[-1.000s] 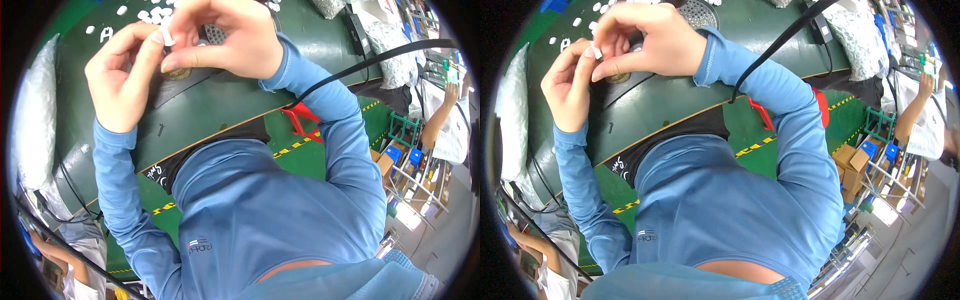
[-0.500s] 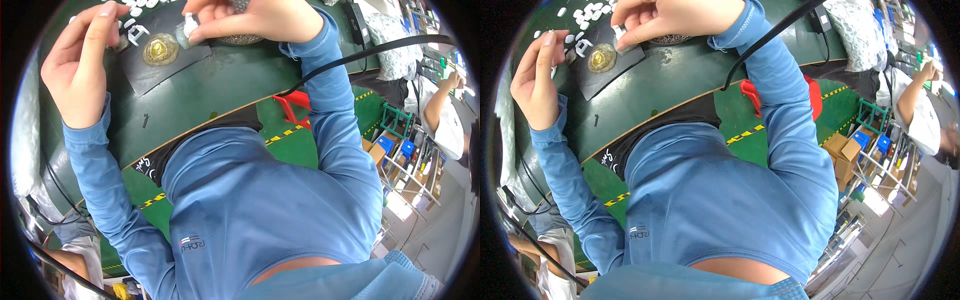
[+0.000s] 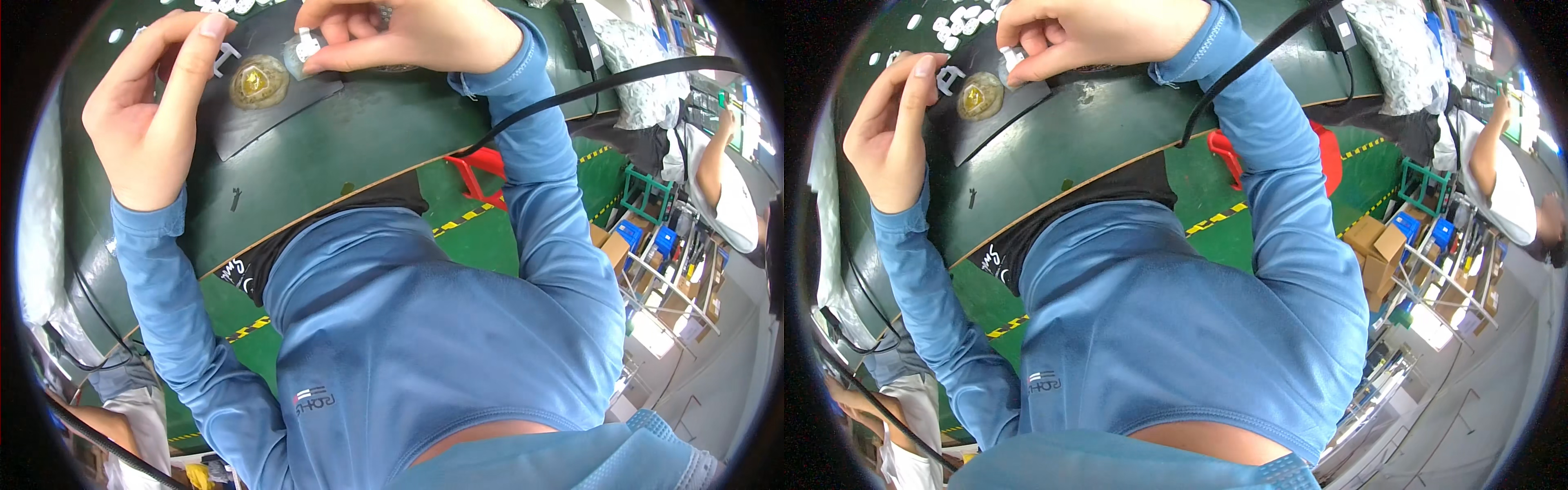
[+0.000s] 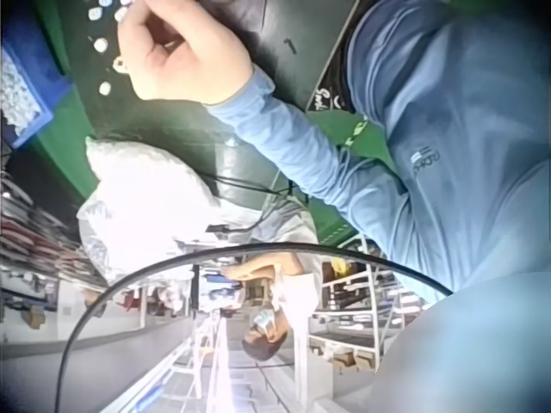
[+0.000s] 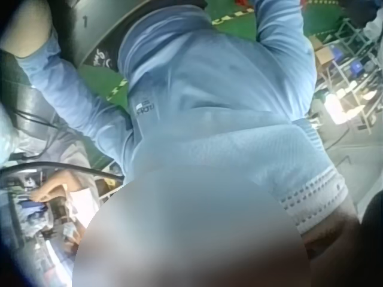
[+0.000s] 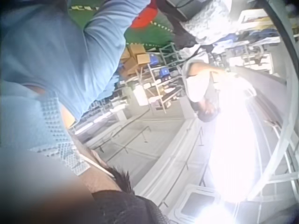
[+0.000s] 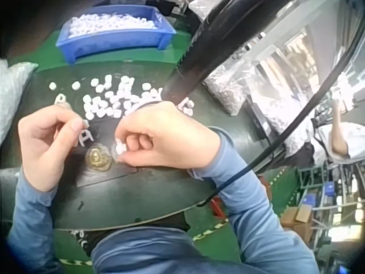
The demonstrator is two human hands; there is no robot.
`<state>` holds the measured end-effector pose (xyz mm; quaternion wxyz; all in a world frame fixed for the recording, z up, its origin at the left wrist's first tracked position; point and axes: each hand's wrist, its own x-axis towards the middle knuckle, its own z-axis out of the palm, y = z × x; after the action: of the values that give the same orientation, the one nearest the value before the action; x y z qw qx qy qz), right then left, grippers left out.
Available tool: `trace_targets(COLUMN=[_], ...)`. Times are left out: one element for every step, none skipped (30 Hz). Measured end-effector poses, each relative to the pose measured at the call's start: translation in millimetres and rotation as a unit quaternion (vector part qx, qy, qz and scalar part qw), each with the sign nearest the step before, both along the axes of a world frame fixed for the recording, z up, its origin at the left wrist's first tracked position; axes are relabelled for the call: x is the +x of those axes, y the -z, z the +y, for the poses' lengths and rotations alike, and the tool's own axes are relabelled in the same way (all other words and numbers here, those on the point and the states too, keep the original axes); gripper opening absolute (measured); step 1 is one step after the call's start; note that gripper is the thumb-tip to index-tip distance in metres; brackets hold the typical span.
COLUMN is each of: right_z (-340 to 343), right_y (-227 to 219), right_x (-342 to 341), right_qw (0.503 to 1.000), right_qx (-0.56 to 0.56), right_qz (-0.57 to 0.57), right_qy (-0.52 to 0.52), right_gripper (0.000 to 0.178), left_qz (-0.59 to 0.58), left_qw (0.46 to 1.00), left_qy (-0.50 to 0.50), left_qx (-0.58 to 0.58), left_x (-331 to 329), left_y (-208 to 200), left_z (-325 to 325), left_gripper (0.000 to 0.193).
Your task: Assembling and testing small white electronic components using a handheld tool at a factory workstation.
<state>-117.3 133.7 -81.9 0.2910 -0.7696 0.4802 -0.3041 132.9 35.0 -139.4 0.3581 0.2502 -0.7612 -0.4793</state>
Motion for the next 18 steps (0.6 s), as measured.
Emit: trace_targets(right_z=[0,0,0,0,0,0,0,0,0,0,0,0,0,0,-1,0,2,8], right_y=[-1,-1,-1,-1,0,1,2,3,2,2,1,1,1,0,-1,-2,-3,-8], right_x=[0,0,1,1,1,0,0,-1,-1,0,0,0,0,1,1,3,2,1], right_qw=[1.000,1.000,1.000,1.000,1.000,1.000,1.000,0.999,0.999,1.000,1.000,1.000,1.000,1.000,1.000,0.998,0.994,0.994], right_qx=[0.009,0.017,0.016,0.009,0.002,0.001,-0.015,-0.032,-0.032,-0.020,-0.007,-0.007,-0.004,-0.002,-0.003,-0.029,-0.051,-0.053], right_qz=[0.002,0.004,0.004,0.005,0.006,0.006,0.009,0.010,0.010,0.013,0.015,0.014,0.014,0.013,0.013,0.050,0.092,0.094], right_qy=[0.004,0.008,0.009,0.006,0.005,0.006,0.000,-0.008,-0.008,-0.006,-0.005,-0.006,-0.006,-0.006,-0.007,-0.004,0.005,0.014], right_gripper=[0.023,0.023,0.023,0.024,0.024,0.024,0.024,0.025,0.025,0.025,0.025,0.025,0.025,0.026,0.026,0.028,0.030,0.032], left_qz=[0.000,0.021,0.041,0.041,0.040,0.039,0.039,0.039,0.039,0.039,0.033,0.028,0.027,0.041,0.054,0.054,0.019,-0.015], left_qw=[1.000,1.000,0.999,0.999,0.999,0.999,0.999,0.999,0.999,0.999,0.999,0.999,0.999,0.999,0.998,0.998,0.997,0.993], left_qy=[0.001,0.005,0.009,0.009,0.011,0.013,0.014,0.015,0.016,0.017,0.016,0.015,0.014,0.013,0.011,0.009,0.014,0.019], left_qx=[0.000,-0.008,-0.016,-0.016,-0.013,-0.010,-0.011,-0.014,-0.017,-0.017,-0.016,-0.015,-0.015,-0.016,-0.018,-0.020,-0.069,-0.119], left_x=[-3,-5,-7,-6,-6,-6,-7,-7,-7,-7,-7,-6,-6,-8,-8,-6,-8,-11], left_y=[-1,-3,-3,-3,-2,-1,-1,-1,-1,-1,-2,-2,-2,-1,-2,-4,-6,-8], left_z=[1,2,3,3,2,2,2,2,2,1,1,1,1,2,2,4,6,8], left_gripper=[0.018,0.017,0.016,0.016,0.016,0.016,0.016,0.016,0.016,0.016,0.016,0.016,0.016,0.016,0.016,0.016,0.015,0.016])
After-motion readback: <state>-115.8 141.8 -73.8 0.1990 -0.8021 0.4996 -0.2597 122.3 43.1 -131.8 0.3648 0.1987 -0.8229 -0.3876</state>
